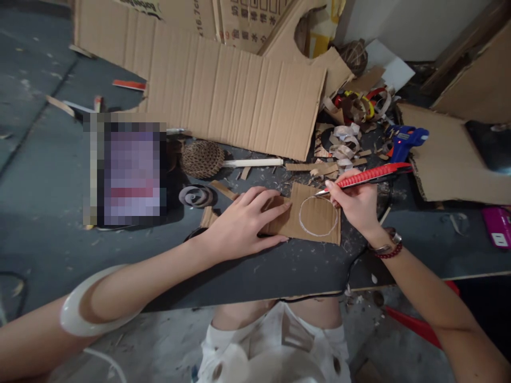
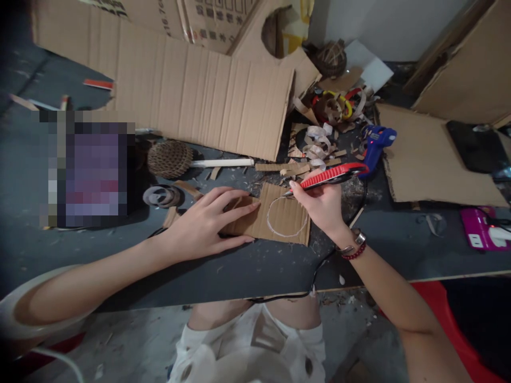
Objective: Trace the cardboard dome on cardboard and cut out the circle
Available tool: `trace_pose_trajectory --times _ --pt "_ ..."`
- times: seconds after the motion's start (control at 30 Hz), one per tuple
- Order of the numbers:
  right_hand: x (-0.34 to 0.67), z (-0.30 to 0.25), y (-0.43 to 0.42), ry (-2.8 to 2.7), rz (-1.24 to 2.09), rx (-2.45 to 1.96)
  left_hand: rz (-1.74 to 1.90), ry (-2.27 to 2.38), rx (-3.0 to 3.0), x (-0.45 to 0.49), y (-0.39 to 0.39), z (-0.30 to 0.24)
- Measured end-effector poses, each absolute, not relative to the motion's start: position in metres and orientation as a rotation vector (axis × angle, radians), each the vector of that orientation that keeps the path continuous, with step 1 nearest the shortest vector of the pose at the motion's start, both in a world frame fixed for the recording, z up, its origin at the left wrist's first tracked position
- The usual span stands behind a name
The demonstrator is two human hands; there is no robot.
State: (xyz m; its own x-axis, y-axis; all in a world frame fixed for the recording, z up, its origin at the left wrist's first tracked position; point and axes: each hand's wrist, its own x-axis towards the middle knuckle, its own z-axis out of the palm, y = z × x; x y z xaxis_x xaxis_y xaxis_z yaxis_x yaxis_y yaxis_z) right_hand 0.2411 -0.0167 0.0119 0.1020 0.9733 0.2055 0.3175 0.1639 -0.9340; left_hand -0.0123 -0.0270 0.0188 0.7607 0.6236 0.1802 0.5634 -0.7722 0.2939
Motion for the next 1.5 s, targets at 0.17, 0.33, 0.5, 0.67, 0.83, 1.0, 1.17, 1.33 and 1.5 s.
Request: trace_pose_trajectory --times 0.17,0.33,0.5,0.67,0.83,1.0,1.17,1.33,1.5 --pt "0.2432 0.0136 -0.0185 -1.463 0.701 -1.428 0.382 0.938 2.734 -0.0133 -0.0272 0.0184" --pt "0.2468 0.0163 -0.0154 -1.448 0.903 -1.416 0.384 0.939 2.730 -0.0133 -0.0270 0.0177" --pt "0.2488 0.0157 -0.0152 -1.408 1.059 -1.443 0.380 0.942 2.725 -0.0128 -0.0267 0.0182" --pt "0.2484 0.0146 -0.0154 -1.326 1.062 -1.475 0.371 0.949 2.710 -0.0128 -0.0271 0.0194" --pt "0.2486 0.0144 -0.0133 -1.302 1.062 -1.421 0.378 0.948 2.725 -0.0126 -0.0272 0.0186" --pt "0.2480 0.0140 -0.0136 -1.266 1.067 -1.424 0.370 0.953 2.723 -0.0127 -0.0272 0.0181" --pt "0.2474 0.0141 -0.0132 -1.240 1.057 -1.424 0.371 0.947 2.723 -0.0134 -0.0272 0.0183" --pt "0.2472 0.0155 -0.0148 -1.330 1.005 -1.446 0.378 0.950 2.701 -0.0130 -0.0271 0.0184" --pt "0.2460 0.0176 -0.0198 -1.580 0.860 -1.428 0.380 0.948 2.710 -0.0129 -0.0270 0.0184"
